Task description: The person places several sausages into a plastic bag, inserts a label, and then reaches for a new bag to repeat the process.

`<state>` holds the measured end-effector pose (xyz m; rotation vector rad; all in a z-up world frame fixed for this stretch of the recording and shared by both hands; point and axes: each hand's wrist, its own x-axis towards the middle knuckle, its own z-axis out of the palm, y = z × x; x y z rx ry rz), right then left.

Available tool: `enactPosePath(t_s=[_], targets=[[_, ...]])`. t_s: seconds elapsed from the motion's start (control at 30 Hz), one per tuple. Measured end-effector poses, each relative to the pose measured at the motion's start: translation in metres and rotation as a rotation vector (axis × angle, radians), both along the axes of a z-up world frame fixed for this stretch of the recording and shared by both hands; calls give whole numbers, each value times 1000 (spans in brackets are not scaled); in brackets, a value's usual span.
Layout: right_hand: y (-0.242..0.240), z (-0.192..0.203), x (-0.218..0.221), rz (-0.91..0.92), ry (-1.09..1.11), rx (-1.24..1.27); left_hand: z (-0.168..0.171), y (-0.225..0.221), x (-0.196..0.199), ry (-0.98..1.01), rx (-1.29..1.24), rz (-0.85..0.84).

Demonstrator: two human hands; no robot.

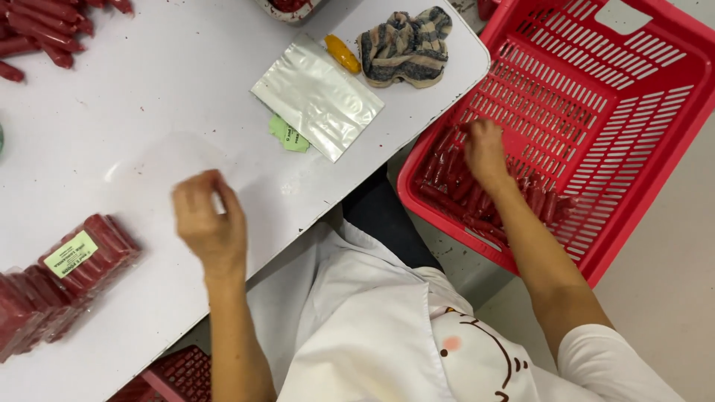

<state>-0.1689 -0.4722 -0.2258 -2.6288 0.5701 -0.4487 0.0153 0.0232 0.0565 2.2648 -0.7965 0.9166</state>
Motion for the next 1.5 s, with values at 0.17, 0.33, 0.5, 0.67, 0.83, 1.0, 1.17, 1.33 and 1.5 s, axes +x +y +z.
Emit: enactPosePath(t_s=[0.17, 0.33, 0.5, 0.67, 0.83, 1.0, 1.17, 1.33, 1.5], targets=[[54, -8, 21, 137, 269, -314, -76, 1, -14, 91, 202, 158], [37, -44, 21, 112, 266, -349, -77, 3, -17, 148, 131, 173], [9, -64, 19, 151, 318, -420, -76, 1, -16, 182, 113, 175], [-35, -29, 9, -396, -125, 642, -78, 3, -17, 181, 96, 166], [-52, 70, -38, -491, -522, 1684, -75, 3, -15, 164, 76, 116], [-53, 130, -79, -603, -378, 1479, -79, 5, -16, 168, 68, 93], [-29, 199, -100, -168, 787, 271, -77, 2, -16, 91, 0, 74], [-7, 68, -153, 256, 672, -677, -85, 9, -14, 133, 56, 133], [-10, 83, -148, 164, 519, -684, -70, 4, -32, -58, 278, 219]])
